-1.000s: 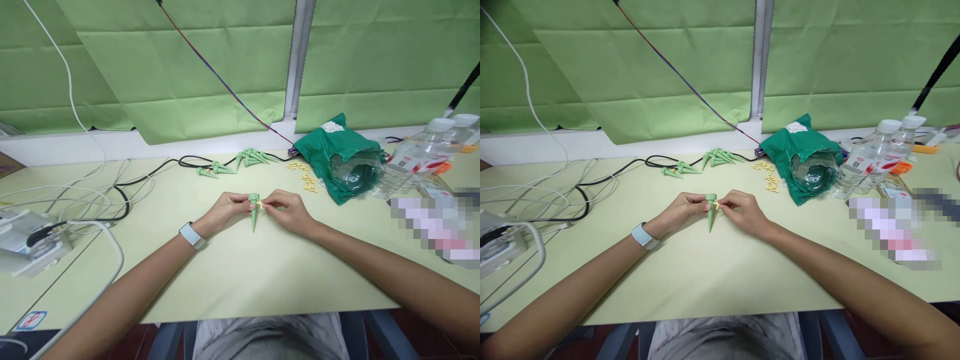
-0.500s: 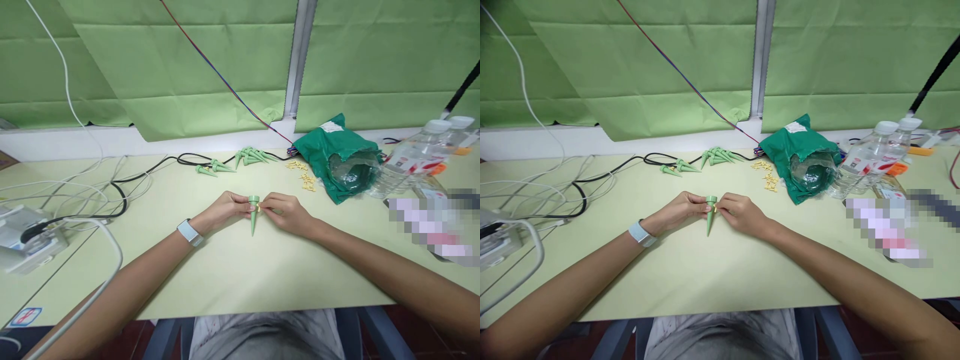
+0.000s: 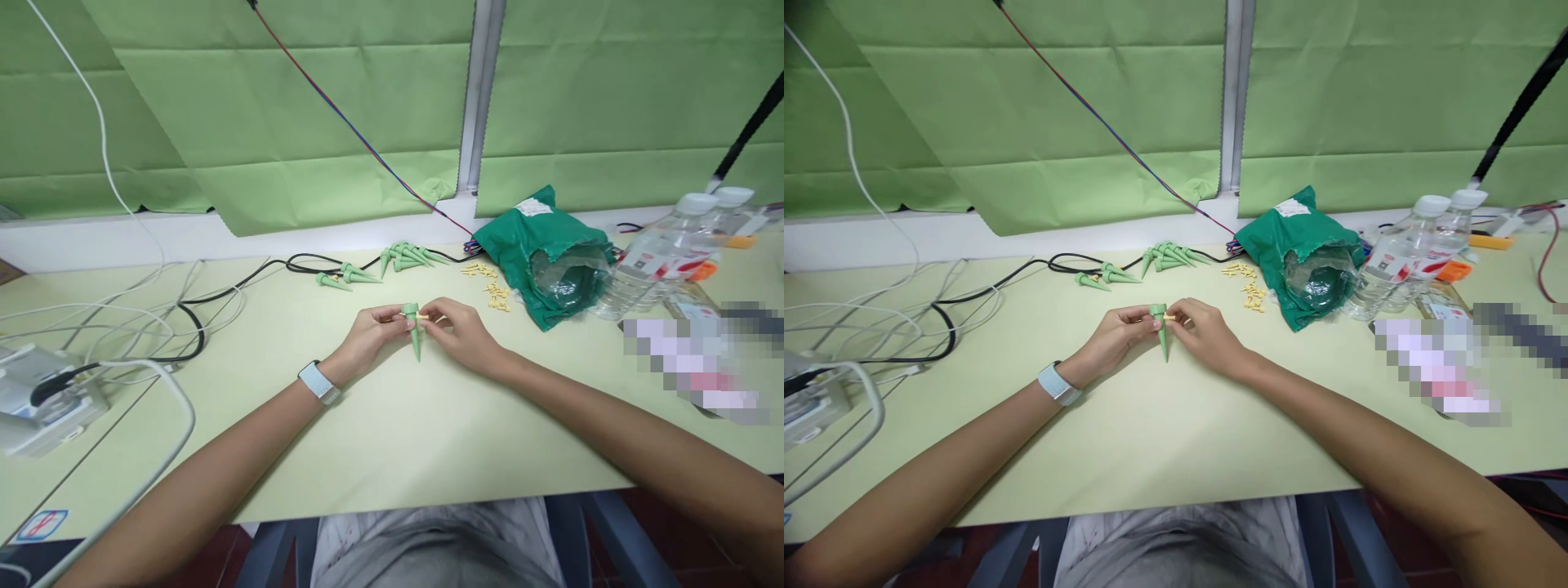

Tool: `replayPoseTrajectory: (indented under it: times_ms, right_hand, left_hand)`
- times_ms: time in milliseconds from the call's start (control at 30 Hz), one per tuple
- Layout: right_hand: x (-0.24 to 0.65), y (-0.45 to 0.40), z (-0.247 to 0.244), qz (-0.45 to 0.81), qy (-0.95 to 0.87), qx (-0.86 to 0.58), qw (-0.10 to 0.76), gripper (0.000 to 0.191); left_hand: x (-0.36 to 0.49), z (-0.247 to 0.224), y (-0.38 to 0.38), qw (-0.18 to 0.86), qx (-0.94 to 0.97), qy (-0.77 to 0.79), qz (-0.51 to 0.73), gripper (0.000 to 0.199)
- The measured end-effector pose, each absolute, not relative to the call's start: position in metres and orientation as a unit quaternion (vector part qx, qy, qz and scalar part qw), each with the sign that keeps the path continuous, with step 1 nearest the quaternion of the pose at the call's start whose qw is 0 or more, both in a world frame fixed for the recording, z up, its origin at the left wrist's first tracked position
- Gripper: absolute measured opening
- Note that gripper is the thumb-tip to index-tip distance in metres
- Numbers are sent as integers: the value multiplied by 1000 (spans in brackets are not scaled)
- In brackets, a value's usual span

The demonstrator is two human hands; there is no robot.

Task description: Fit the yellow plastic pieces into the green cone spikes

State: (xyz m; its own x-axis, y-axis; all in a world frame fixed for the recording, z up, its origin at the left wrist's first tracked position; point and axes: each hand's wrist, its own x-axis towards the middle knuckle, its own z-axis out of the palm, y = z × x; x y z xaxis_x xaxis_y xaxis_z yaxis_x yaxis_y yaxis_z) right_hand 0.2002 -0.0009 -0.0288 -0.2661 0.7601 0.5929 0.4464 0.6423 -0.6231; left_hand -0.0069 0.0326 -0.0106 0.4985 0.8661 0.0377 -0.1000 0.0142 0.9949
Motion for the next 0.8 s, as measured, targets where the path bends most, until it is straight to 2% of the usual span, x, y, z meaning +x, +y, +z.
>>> replayPoseTrajectory:
  times_ms: [100, 167, 400, 600, 733, 800]
  right_hand:
    - [190, -3, -34, 362, -675, -387, 513, 17]
    - [185, -5, -36, 429, -635, -375, 521, 22]
    - [182, -12, -30, 412, -586, -408, 566, 27]
    - [184, -9, -24, 438, -579, -397, 561, 24]
    - [188, -7, -21, 452, -588, -383, 550, 26]
    - [190, -7, -20, 451, -600, -380, 540, 25]
  left_hand:
    - [-7, -14, 32, 623, 589, 331, 394, 28]
    - [-8, -15, 32, 622, 592, 330, 393, 33]
    - [-4, -12, 24, 587, 595, 336, 435, 34]
    - [-4, -11, 24, 613, 582, 326, 423, 37]
    - [-6, -6, 22, 642, 600, 294, 376, 23]
    - [-6, -3, 20, 653, 605, 284, 356, 21]
